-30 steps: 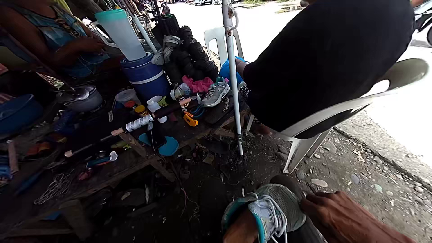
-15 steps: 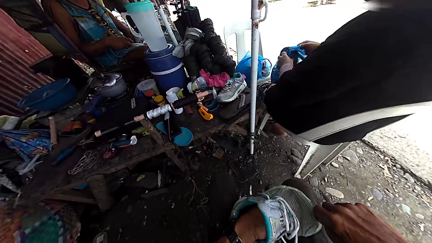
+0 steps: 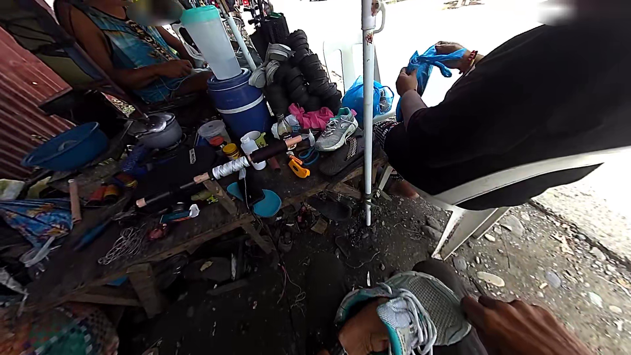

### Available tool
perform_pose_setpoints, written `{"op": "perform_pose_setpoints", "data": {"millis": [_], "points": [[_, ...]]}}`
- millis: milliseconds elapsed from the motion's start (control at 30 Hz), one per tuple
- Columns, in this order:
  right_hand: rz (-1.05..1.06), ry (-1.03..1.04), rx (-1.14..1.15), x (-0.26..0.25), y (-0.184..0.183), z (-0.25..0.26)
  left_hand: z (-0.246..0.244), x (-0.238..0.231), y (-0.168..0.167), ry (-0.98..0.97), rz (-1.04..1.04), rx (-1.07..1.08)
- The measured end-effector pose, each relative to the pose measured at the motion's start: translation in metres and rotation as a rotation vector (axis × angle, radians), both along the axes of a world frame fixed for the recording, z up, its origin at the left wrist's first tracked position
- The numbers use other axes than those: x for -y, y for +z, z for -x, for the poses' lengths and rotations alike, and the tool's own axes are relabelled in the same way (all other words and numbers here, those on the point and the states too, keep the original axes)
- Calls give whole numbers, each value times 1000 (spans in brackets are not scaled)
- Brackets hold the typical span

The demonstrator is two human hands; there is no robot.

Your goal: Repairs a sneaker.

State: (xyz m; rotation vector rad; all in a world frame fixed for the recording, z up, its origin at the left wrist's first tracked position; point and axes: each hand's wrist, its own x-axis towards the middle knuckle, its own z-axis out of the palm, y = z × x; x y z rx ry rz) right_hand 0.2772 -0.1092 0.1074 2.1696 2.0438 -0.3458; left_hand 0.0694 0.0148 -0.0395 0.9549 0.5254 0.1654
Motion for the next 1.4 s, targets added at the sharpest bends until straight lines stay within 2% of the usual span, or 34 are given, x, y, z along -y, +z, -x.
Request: {"op": "perform_pose_setpoints", "data": {"millis": [67,133,233,300,433,500,633,733,800,867,933,1000,1067,1100,1167,1233,1333,1400], "points": [[-22,16,23,1,-1,-2,1,6,16,106,-64,-26],[-79,70,52,0,-4,-3,9,10,47,165,-304,-103],[-205,213,113,-1,-19,-5,19,11,45,149,-761,-160],[-303,324,144,0,-32,-16,19,11,35,151,-845,-185],[-438,464,192,0,-46,-53,14,8,27,256,-672,-79],[-464,461,190,1,-42,-58,18,8,25,270,-581,-145],[-411,326,119,10,-26,-66,21,6,32,196,-557,-450],[-420,195,51,25,-26,-80,18,10,35,286,-532,-526],[-404,71,-39,38,-33,-86,34,7,11,253,-657,-499],[-390,-65,-269,45,-49,-81,44,6,6,268,-589,-439],[-382,-181,-662,48,-70,-66,40,4,8,305,-561,-335],[-429,-287,-1046,49,-88,-49,12,3,23,363,-474,-302],[-545,-349,-1270,49,-101,-35,6,3,38,313,-435,-299],[-599,-358,-1312,50,-106,-30,12,3,43,269,-445,-258],[-670,-332,-1264,47,-111,-28,33,6,39,222,-488,-110],[-734,-267,-1081,40,-115,-27,51,6,22,206,-612,38],[-833,-138,-852,30,-116,-23,29,6,57,143,-560,-239],[-855,-139,-995,30,-106,-21,23,5,43,230,-541,-230]]}}
